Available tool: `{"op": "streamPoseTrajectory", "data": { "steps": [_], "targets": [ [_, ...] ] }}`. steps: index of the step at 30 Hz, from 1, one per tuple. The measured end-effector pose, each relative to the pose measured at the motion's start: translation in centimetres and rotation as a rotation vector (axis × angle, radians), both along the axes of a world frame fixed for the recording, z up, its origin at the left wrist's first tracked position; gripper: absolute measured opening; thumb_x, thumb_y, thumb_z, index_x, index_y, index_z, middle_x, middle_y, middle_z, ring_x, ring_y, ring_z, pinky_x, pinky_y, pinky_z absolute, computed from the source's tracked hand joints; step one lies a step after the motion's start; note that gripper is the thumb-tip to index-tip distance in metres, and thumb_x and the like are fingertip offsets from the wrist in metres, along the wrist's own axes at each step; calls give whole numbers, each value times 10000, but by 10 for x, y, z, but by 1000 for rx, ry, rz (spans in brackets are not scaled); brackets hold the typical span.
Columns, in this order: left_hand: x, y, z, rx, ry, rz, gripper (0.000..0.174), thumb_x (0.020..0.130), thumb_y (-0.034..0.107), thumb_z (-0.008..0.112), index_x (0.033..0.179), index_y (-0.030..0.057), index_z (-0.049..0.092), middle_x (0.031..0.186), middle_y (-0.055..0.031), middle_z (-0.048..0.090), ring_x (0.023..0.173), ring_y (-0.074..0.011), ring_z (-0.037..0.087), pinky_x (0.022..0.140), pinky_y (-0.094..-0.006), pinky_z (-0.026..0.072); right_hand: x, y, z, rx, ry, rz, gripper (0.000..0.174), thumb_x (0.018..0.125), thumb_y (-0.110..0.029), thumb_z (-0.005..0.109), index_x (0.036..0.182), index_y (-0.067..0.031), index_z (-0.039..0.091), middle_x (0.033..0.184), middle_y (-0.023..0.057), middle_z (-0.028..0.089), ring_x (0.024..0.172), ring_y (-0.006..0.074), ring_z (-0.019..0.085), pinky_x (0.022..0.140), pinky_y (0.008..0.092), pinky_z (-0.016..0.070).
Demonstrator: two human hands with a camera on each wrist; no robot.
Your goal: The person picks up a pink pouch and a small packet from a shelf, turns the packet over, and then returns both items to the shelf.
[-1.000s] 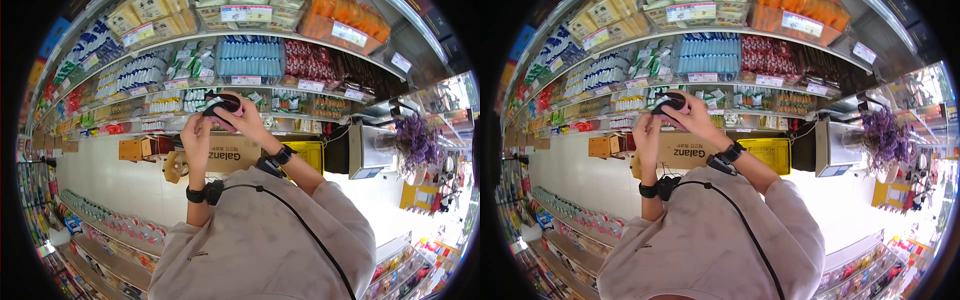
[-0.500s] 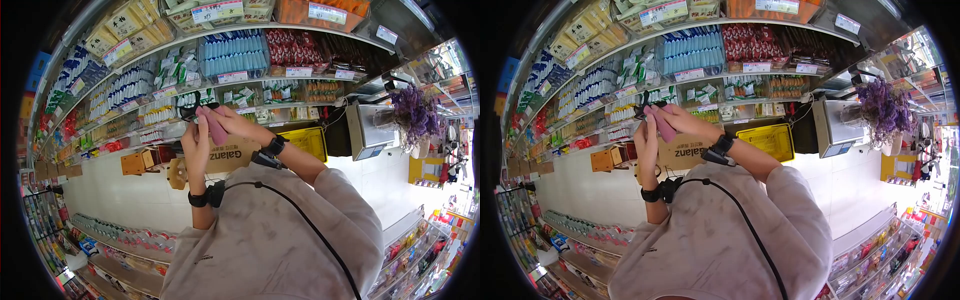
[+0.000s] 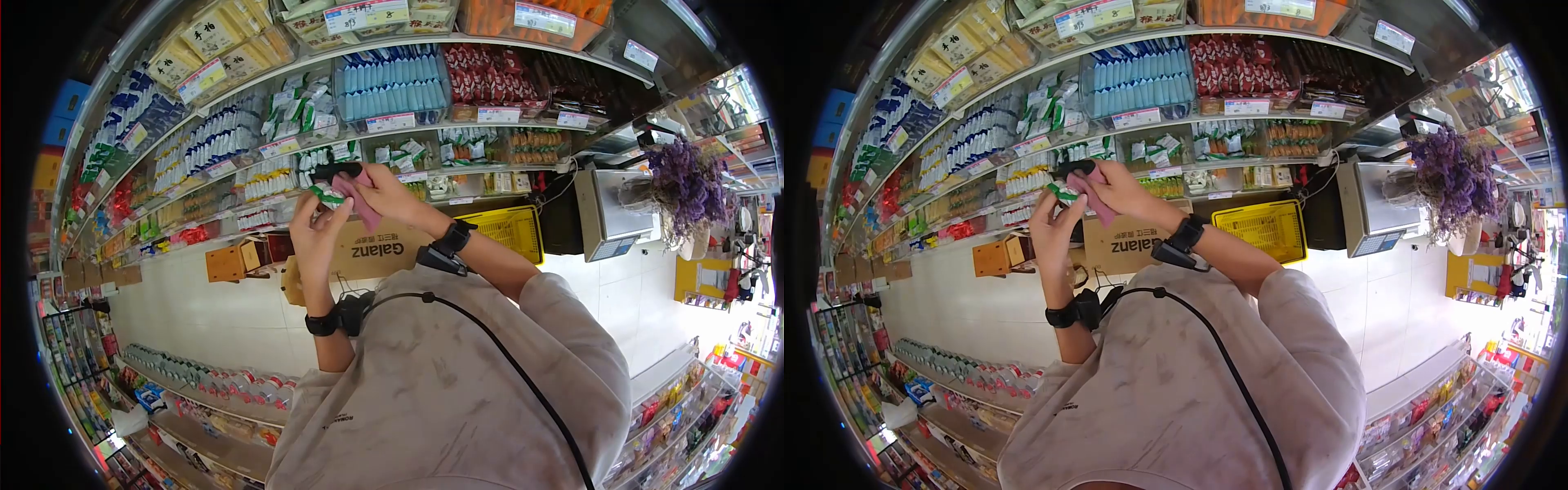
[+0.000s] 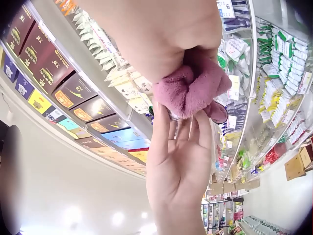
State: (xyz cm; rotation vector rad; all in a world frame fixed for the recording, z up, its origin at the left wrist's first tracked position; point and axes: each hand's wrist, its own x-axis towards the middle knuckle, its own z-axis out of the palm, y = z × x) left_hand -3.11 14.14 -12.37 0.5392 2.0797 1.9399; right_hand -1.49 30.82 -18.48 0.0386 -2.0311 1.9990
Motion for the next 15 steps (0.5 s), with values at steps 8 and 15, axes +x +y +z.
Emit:
{"op": "streamPoseTrajectory", "data": {
  "steps": [8,15],
  "targets": [
    [-4,-7,-3,-53,42,124,395,865,-19,718,1243,-31,601,1095,-31,612,922,-90,598,755,-216,524,-3,12,17,-240,-312,200,331,957,-313,687,1028,11,675,778,19,670,658,83,583,575,274,471],
    [-6,-21,-23,-2,44,123,449,872,-21,675,1302,-49,549,1123,-85,610,969,-134,621,789,-259,551,5,3,31,-315,-287,400,333,1002,-301,637,1187,-24,637,978,-16,667,839,47,587,699,222,492]
  ]
}}
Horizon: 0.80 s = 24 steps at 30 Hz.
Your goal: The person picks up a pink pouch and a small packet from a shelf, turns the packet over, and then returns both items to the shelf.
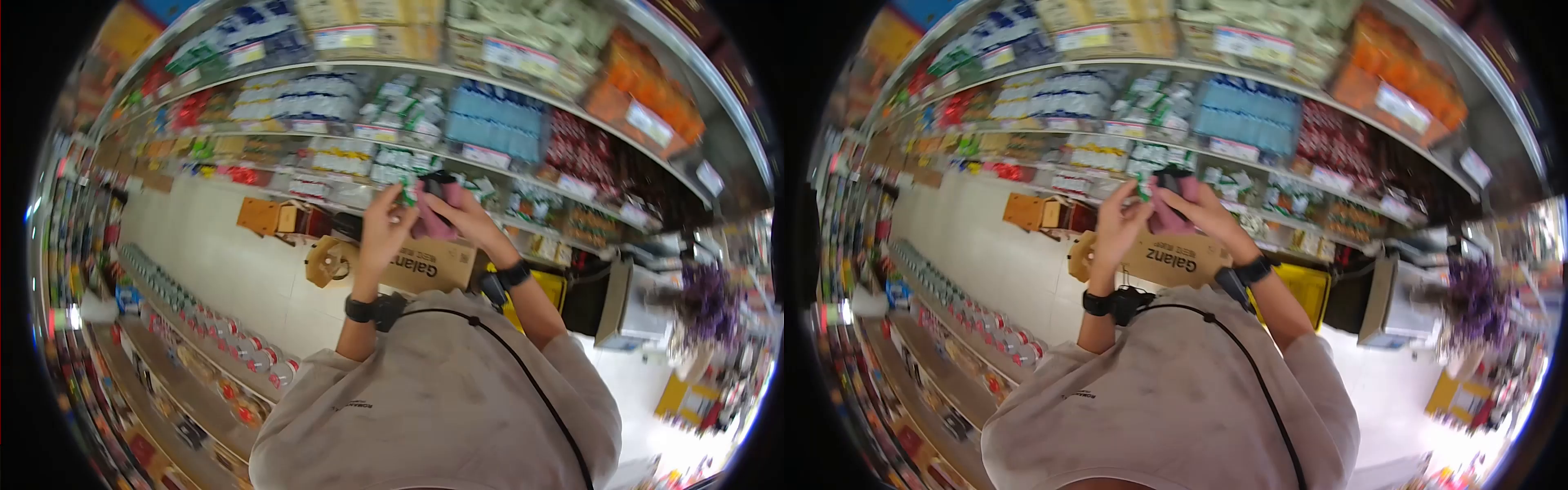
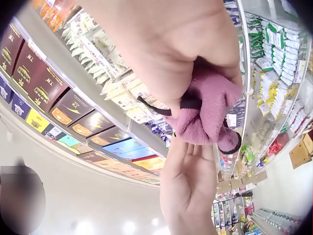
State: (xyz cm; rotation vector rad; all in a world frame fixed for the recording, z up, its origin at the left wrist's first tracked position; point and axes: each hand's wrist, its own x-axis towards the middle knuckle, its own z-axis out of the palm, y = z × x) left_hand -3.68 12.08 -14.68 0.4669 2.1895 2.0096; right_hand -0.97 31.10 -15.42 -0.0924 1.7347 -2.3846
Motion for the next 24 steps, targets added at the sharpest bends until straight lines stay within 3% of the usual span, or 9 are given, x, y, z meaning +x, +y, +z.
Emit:
{"op": "streamPoseTrajectory", "data": {
  "steps": [5,8,11,14,17,18,21,22,24],
  "targets": [
    [1,4,-2,62,84,73,458,889,5,682,1319,-59,537,1226,-115,589,1041,-156,623,858,-272,569,-5,-5,-8,211,14,-106,314,1009,-313,627,1123,-21,644,907,-41,624,814,50,540,710,239,470],
    [2,3,5,-34,162,143,436,878,18,662,1289,-63,541,1195,-163,571,1053,-233,632,791,-319,596,-10,-15,-11,277,121,-158,295,1015,-287,619,1112,-9,639,895,-37,616,810,51,527,708,243,466],
    [-2,-1,-9,-76,183,196,423,885,82,679,1264,-72,573,1095,-187,634,872,-254,689,696,-327,599,-8,-16,-10,253,67,-117,278,1011,-241,625,1141,4,633,966,-21,642,866,58,556,754,238,475],
    [-11,-6,-24,-40,147,175,444,899,111,718,1301,-25,586,1071,-130,681,878,-153,672,701,-278,567,-8,-20,-18,251,154,-177,265,1011,-212,621,1169,1,629,1006,-5,655,899,64,579,782,233,478],
    [-10,-10,7,77,-14,155,404,904,124,727,1263,-22,611,1008,-109,702,858,-126,660,678,-266,556,-3,-25,-17,217,177,-214,250,1010,-184,618,1187,-8,626,1045,10,662,924,71,595,799,231,481],
    [-17,-7,-11,88,103,199,380,907,121,726,1239,-26,616,1017,-94,702,821,-108,655,669,-262,547,-2,-25,-16,187,153,-196,265,1009,-184,623,1210,-12,616,1049,10,664,914,71,599,797,232,484],
    [-20,-7,-11,164,-7,163,357,904,117,730,1211,-29,621,1006,-93,697,834,-104,655,675,-266,542,-1,-20,-27,146,21,-283,243,1011,-225,629,1157,-31,627,997,-11,651,850,53,579,738,228,470],
    [-16,-7,-5,264,-169,145,349,905,140,733,1200,-16,630,986,-81,694,821,-104,649,688,-264,530,-2,-19,-24,196,44,-358,229,1015,-274,625,1098,-61,626,947,-34,626,809,35,549,682,224,438],
    [-17,-9,5,139,-18,158,339,905,150,730,1190,-7,637,975,-78,692,819,-97,638,688,-263,519,-6,-16,-15,58,20,-413,221,1018,-293,620,1071,-78,616,920,-45,611,798,29,536,668,217,415]
  ]
}}
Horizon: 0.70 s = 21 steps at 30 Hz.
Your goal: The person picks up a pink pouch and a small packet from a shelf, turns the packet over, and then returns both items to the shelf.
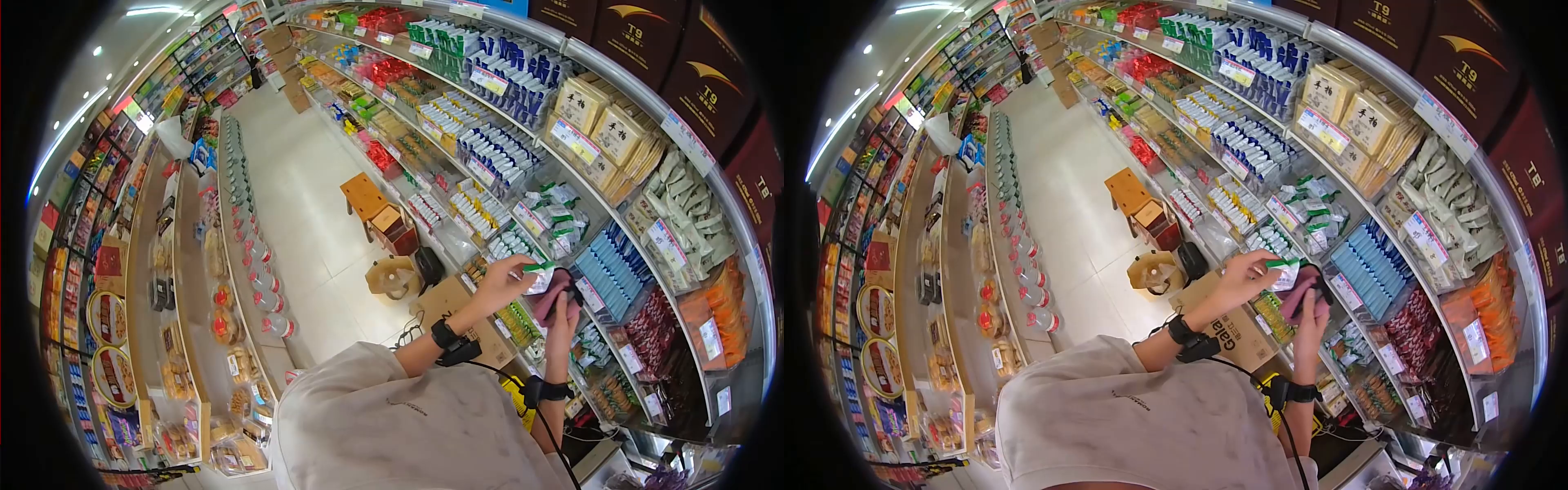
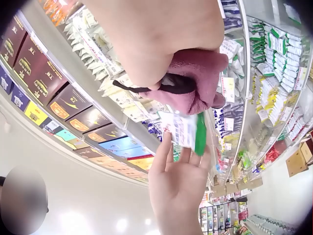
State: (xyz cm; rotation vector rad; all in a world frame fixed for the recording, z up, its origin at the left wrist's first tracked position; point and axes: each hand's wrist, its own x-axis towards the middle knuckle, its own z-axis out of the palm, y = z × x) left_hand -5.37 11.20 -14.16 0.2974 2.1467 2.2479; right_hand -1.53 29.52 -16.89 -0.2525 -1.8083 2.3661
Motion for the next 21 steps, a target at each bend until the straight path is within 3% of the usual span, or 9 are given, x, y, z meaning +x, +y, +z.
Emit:
{"op": "streamPoseTrajectory", "data": {
  "steps": [1,2,5,6,11,16,19,21],
  "targets": [
    [-1,-1,2,-68,67,9,334,905,156,729,1185,-3,641,969,-76,691,818,-94,633,688,-263,514,-1,2,4,-70,1,-28,219,1019,-302,617,1058,-86,611,907,-50,604,793,26,529,660,214,404],
    [-7,4,-21,-146,293,92,315,900,156,721,1172,12,654,957,-69,687,812,-107,626,702,-276,506,0,4,6,-104,7,3,261,1025,-296,607,1155,-70,605,985,-25,626,871,47,561,738,218,436],
    [6,9,4,-45,252,-148,349,881,123,723,1204,23,638,937,-77,677,839,-136,634,721,-303,509,4,3,-1,-76,27,153,324,1020,-251,615,1263,-39,581,1110,9,641,977,81,588,840,239,460],
    [9,11,7,-33,87,-184,373,857,113,741,1190,22,601,926,-96,686,804,-175,644,713,-323,515,8,-6,3,-90,38,166,378,1009,-191,629,1331,-9,550,1219,34,630,1073,101,584,920,262,460],
    [4,13,-27,-181,79,-107,388,821,86,745,1130,17,521,879,-139,709,733,-198,653,656,-328,511,6,-1,3,62,69,207,323,995,-149,638,1275,5,587,1198,42,643,1063,101,587,912,251,461],
    [7,8,5,-254,69,-218,383,813,75,739,1121,-7,526,846,-155,698,730,-194,663,623,-334,505,5,0,-16,113,87,66,295,1002,-149,627,1256,-2,602,1161,41,656,1016,100,599,883,247,466],
    [1,14,-16,-141,124,-216,394,826,89,732,1156,-7,538,889,-176,698,709,-181,650,636,-338,509,5,3,-21,73,101,14,301,1003,-148,624,1268,-7,598,1176,45,653,1019,97,595,885,242,464],
    [-6,15,-34,-196,137,-244,458,855,124,730,1261,29,538,1100,-182,664,780,-186,669,687,-335,529,10,3,-4,91,84,103,324,997,-159,634,1279,-5,593,1219,51,642,1063,104,584,910,244,453]
  ]
}}
